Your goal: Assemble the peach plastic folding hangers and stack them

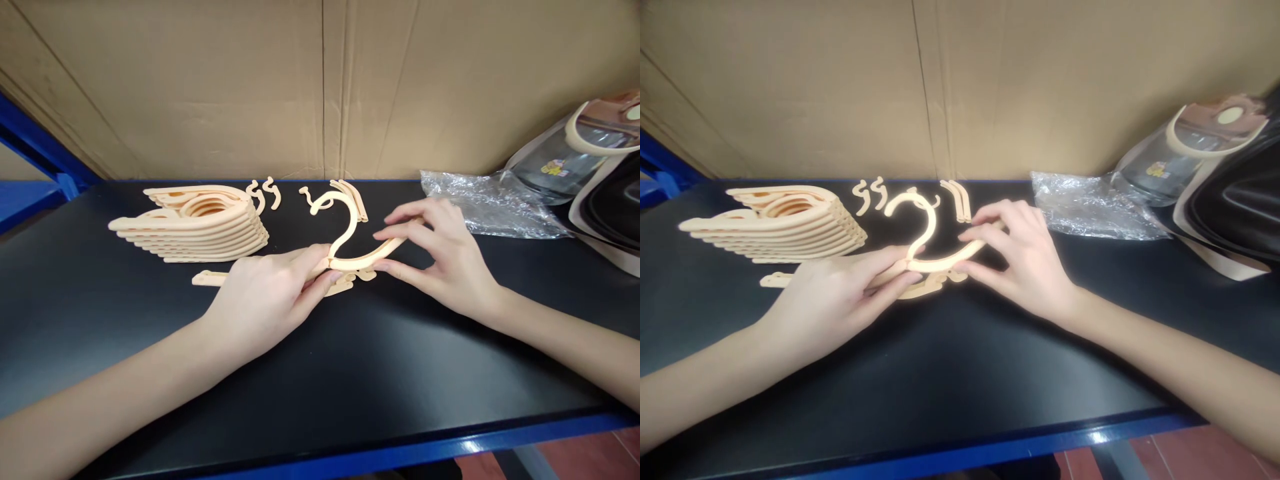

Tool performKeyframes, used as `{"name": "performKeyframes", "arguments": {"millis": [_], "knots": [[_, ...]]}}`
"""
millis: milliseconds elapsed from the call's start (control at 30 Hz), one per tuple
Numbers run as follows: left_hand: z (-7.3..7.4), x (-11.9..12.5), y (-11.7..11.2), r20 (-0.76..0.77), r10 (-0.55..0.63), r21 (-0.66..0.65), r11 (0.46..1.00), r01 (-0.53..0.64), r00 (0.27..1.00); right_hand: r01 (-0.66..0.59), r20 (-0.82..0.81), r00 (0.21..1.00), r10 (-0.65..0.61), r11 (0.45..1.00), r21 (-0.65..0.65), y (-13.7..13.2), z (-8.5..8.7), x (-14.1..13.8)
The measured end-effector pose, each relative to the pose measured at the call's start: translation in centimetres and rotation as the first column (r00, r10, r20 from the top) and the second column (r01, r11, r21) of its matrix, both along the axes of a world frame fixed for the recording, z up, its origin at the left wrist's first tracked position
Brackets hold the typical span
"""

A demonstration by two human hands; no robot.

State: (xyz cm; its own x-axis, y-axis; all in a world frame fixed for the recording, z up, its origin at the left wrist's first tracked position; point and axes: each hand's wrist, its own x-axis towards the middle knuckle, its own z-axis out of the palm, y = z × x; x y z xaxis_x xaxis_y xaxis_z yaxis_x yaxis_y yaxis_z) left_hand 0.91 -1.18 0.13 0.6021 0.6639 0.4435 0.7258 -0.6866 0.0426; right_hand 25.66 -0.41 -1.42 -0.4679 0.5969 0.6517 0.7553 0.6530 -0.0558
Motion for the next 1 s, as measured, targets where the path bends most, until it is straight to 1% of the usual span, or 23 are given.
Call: {"name": "performKeyframes", "arguments": {"millis": [100,200,400,467,533,600,700,800,900,1000], "knots": [[-0.2,-0.1,-0.1,-0.029,-0.027,0.052,0.998,0.028,0.999,0.004,-0.023,1.0,-0.003,0.999,0.04,-0.2,0.1,-0.1],[-0.4,-0.1,-0.2,-0.044,-0.047,0.083,0.995,0.05,0.998,-0.008,-0.018,1.0,0.008,0.999,0.038,-0.3,0.2,-0.3],[-0.5,0.0,-0.3,-0.046,-0.072,0.035,0.997,0.073,0.996,-0.002,-0.021,1.0,0.003,0.999,0.044,-0.5,0.3,-0.4],[-0.5,0.1,-0.4,-0.038,-0.077,0.013,0.997,0.077,0.996,0.002,-0.035,0.999,0.0,0.998,0.066,-0.6,0.2,-0.4],[-0.5,0.1,-0.5,-0.029,-0.079,0.009,0.997,0.079,0.996,-0.029,-0.034,0.999,0.032,0.995,0.098,-0.8,0.1,-0.3],[-0.4,0.1,-0.6,-0.02,-0.088,0.02,0.996,0.088,0.996,-0.093,-0.011,0.995,0.095,0.991,0.097,-0.9,0.0,-0.3],[-0.5,0.2,-0.9,-0.014,-0.127,0.037,0.991,0.127,0.992,-0.198,0.016,0.98,0.198,0.98,0.022,-0.9,0.0,-0.5],[-0.8,0.2,-1.0,-0.009,-0.192,0.039,0.981,0.192,0.981,-0.27,0.021,0.962,0.272,0.961,-0.061,-1.0,0.2,-0.7],[-1.1,0.3,-1.0,-0.022,-0.257,0.03,0.966,0.258,0.966,-0.309,0.007,0.95,0.312,0.943,-0.121,-1.2,0.4,-0.8],[-1.2,0.3,-1.0,-0.051,-0.331,0.082,0.939,0.334,0.942,-0.328,-0.092,0.944,0.316,0.927,-0.182,-1.3,0.4,-0.9]]}}
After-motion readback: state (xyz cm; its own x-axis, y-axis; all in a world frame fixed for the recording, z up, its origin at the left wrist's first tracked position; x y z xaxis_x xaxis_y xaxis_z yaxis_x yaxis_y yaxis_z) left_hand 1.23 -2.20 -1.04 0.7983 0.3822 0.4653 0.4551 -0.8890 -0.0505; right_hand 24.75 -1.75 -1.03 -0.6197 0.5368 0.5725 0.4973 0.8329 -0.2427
